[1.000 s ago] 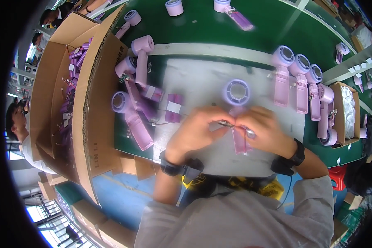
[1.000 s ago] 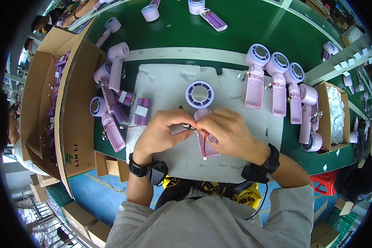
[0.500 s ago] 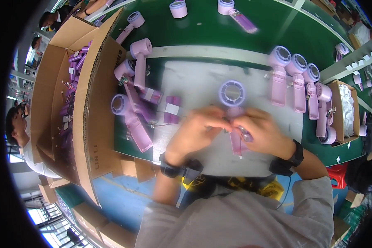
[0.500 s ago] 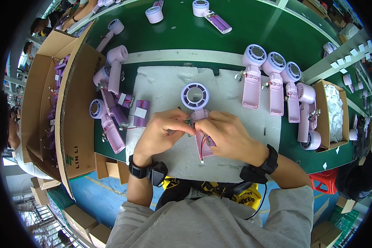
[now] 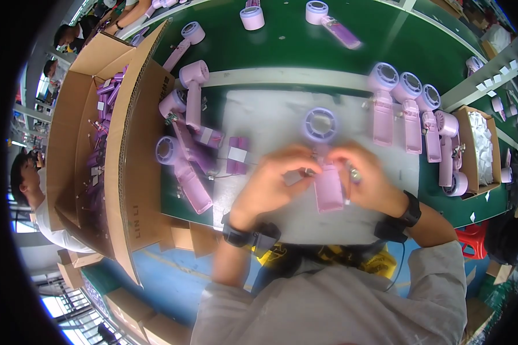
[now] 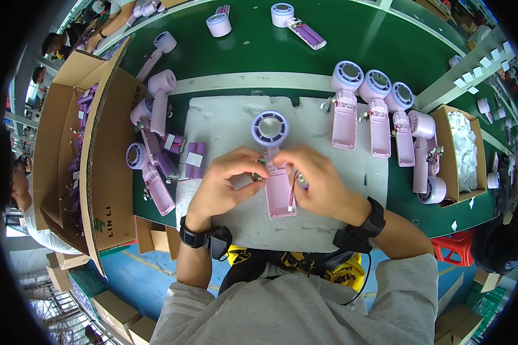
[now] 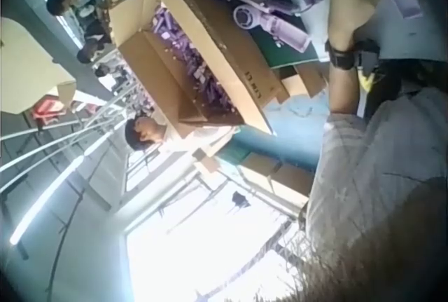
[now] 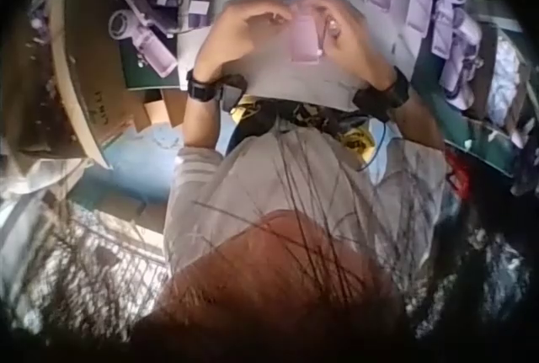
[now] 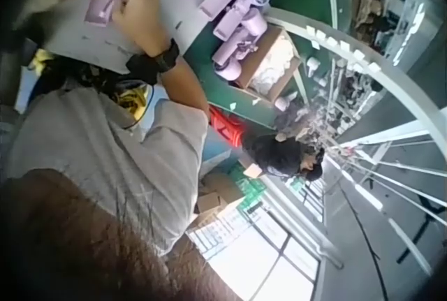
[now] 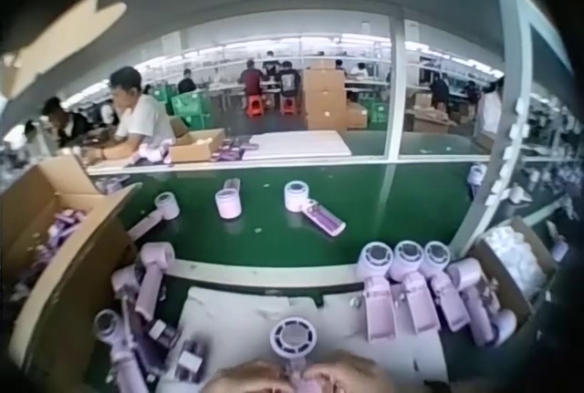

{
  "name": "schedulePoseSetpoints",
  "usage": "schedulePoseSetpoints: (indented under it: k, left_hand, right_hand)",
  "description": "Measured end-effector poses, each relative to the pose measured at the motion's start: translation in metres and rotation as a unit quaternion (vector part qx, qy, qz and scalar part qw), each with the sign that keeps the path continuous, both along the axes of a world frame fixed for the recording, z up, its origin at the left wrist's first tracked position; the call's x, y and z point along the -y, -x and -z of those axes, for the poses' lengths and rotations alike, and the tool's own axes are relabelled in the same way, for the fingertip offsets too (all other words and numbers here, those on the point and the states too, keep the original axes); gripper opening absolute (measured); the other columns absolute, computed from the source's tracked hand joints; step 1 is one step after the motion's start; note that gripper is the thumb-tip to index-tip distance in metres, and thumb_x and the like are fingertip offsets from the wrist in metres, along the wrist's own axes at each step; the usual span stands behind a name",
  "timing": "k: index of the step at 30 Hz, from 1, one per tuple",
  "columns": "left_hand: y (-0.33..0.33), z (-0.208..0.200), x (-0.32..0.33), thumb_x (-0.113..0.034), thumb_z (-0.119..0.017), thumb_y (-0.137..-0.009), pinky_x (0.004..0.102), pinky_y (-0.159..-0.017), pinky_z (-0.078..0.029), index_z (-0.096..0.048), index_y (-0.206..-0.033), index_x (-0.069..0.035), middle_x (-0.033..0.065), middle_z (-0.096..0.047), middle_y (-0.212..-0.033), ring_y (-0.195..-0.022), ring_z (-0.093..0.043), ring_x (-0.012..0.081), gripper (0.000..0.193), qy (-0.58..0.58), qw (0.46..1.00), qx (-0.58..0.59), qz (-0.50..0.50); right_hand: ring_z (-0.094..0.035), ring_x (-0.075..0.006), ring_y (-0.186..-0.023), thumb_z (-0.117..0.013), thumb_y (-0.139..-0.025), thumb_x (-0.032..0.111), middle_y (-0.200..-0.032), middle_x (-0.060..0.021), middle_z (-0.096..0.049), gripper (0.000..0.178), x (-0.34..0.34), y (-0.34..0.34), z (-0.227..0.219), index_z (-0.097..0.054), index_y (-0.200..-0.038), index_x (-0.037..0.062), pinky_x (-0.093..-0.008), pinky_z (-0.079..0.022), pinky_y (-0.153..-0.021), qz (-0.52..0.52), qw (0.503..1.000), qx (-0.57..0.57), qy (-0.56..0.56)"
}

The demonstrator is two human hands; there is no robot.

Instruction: The person reaches into a box for a battery, places it into a handheld fan casing, and fits a circuit board into the handle. After pressing the components into place, the person sets the fan aside and repeats the process.

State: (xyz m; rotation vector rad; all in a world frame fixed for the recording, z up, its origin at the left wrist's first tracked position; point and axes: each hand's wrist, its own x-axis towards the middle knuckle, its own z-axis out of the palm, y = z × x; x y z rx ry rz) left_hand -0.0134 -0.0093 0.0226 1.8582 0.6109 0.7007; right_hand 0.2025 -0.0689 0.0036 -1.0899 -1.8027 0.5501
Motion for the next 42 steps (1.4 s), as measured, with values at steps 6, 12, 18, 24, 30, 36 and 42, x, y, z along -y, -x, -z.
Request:
schedulePoseSetpoints:
  k: [6,12,18,24,30,36,42]
  left_hand:
    - [0.003,0.004,-0.002,0.014,-0.072,-0.074,0.0297,-0.081,-0.054,-0.070,-0.101,-0.003,0.0103,-0.062,-0.103,-0.094,-0.064,0.0205,0.031,0.004,1.000,0.012,0.004]
    - [0.005,0.000,-0.001,0.015,-0.069,-0.078,0.0291,-0.087,-0.054,-0.069,-0.101,-0.001,0.0084,-0.062,-0.103,-0.097,-0.063,0.0178,0.028,0.110,0.994,0.005,0.008]
    - [0.005,0.002,0.001,0.011,-0.072,-0.080,0.0281,-0.085,-0.054,-0.068,-0.101,0.001,0.0079,-0.062,-0.098,-0.098,-0.062,0.0170,0.024,0.121,0.993,-0.001,0.018]
    - [0.005,0.010,0.000,0.000,-0.073,-0.086,0.0272,-0.076,-0.056,-0.066,-0.099,0.002,0.0084,-0.063,-0.097,-0.088,-0.064,0.0148,0.015,0.176,0.984,0.028,0.019]
    - [0.004,0.009,0.002,0.000,-0.070,-0.090,0.0272,-0.070,-0.056,-0.065,-0.096,0.003,0.0077,-0.065,-0.094,-0.081,-0.066,0.0135,0.008,0.211,0.977,0.034,0.009]
    - [0.001,0.009,0.003,0.003,-0.068,-0.089,0.0264,-0.069,-0.057,-0.065,-0.095,0.004,0.0073,-0.066,-0.090,-0.081,-0.066,0.0134,0.007,0.205,0.979,0.015,-0.007]
    - [0.002,0.009,0.002,0.005,-0.068,-0.089,0.0262,-0.068,-0.058,-0.065,-0.095,0.004,0.0077,-0.067,-0.090,-0.080,-0.067,0.0130,0.007,0.201,0.980,-0.003,-0.006]
  right_hand:
    - [-0.064,-0.0213,-0.075,-0.069,-0.079,0.003,-0.092,-0.0105,-0.061,0.027,0.001,-0.001,-0.008,-0.062,-0.106,0.0037,-0.0298,-0.050,-0.060,0.055,0.997,-0.046,0.031]
    - [-0.061,-0.0200,-0.068,-0.069,-0.082,0.010,-0.091,-0.0085,-0.057,0.020,-0.001,-0.001,-0.015,-0.064,-0.100,0.0049,-0.0302,-0.049,-0.056,0.013,1.000,0.026,-0.008]
    - [-0.059,-0.0187,-0.064,-0.072,-0.081,0.015,-0.090,-0.0074,-0.055,0.015,-0.003,0.000,-0.005,-0.065,-0.090,0.0057,-0.0304,-0.047,-0.053,0.012,0.997,0.074,-0.032]
    - [-0.056,-0.0177,-0.062,-0.075,-0.080,0.012,-0.088,-0.0075,-0.053,0.013,0.002,0.000,-0.011,-0.068,-0.090,0.0056,-0.0306,-0.045,-0.051,-0.002,0.993,0.116,-0.020]
    - [-0.056,-0.0177,-0.062,-0.079,-0.077,0.009,-0.084,-0.0071,-0.054,0.015,0.001,0.000,-0.011,-0.071,-0.090,0.0066,-0.0308,-0.046,-0.053,-0.011,0.993,0.104,-0.059]
    - [-0.056,-0.0159,-0.060,-0.078,-0.078,0.013,-0.081,-0.0035,-0.053,0.011,0.001,-0.001,-0.008,-0.073,-0.087,0.0116,-0.0305,-0.043,-0.049,-0.012,0.985,0.160,-0.068]
    - [-0.056,-0.0187,-0.061,-0.080,-0.075,0.008,-0.081,-0.0057,-0.056,0.018,0.002,0.000,-0.008,-0.074,-0.093,0.0089,-0.0313,-0.044,-0.051,-0.018,0.985,0.161,-0.052]
